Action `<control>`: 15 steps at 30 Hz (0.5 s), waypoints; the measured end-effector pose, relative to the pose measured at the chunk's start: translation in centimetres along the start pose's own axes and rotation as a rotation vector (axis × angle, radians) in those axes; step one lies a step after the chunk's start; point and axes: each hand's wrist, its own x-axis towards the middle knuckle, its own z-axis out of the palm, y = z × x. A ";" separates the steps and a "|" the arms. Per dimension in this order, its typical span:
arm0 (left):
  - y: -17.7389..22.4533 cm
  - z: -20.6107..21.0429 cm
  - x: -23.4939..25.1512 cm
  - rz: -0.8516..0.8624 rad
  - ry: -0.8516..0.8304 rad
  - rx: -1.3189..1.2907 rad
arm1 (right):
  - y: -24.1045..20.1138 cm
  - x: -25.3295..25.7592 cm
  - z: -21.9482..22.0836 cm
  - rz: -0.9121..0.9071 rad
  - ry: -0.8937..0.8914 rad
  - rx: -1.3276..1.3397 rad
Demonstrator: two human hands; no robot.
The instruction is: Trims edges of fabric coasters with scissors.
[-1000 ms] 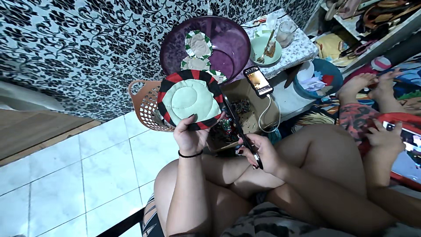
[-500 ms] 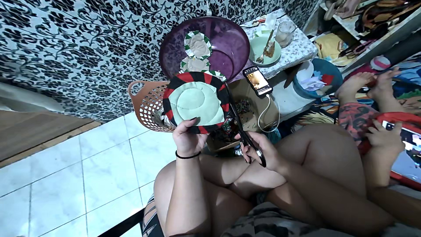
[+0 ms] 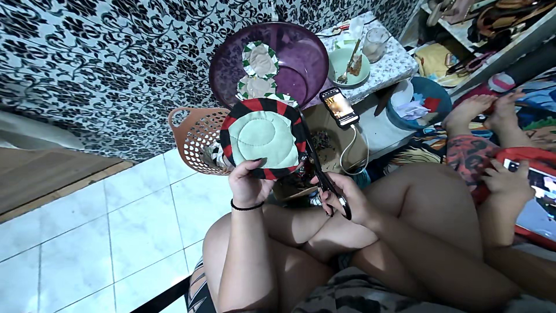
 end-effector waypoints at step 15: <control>0.8 -0.3 -0.1 0.025 0.041 0.017 | -0.5 -0.2 0.1 0.050 0.068 -0.073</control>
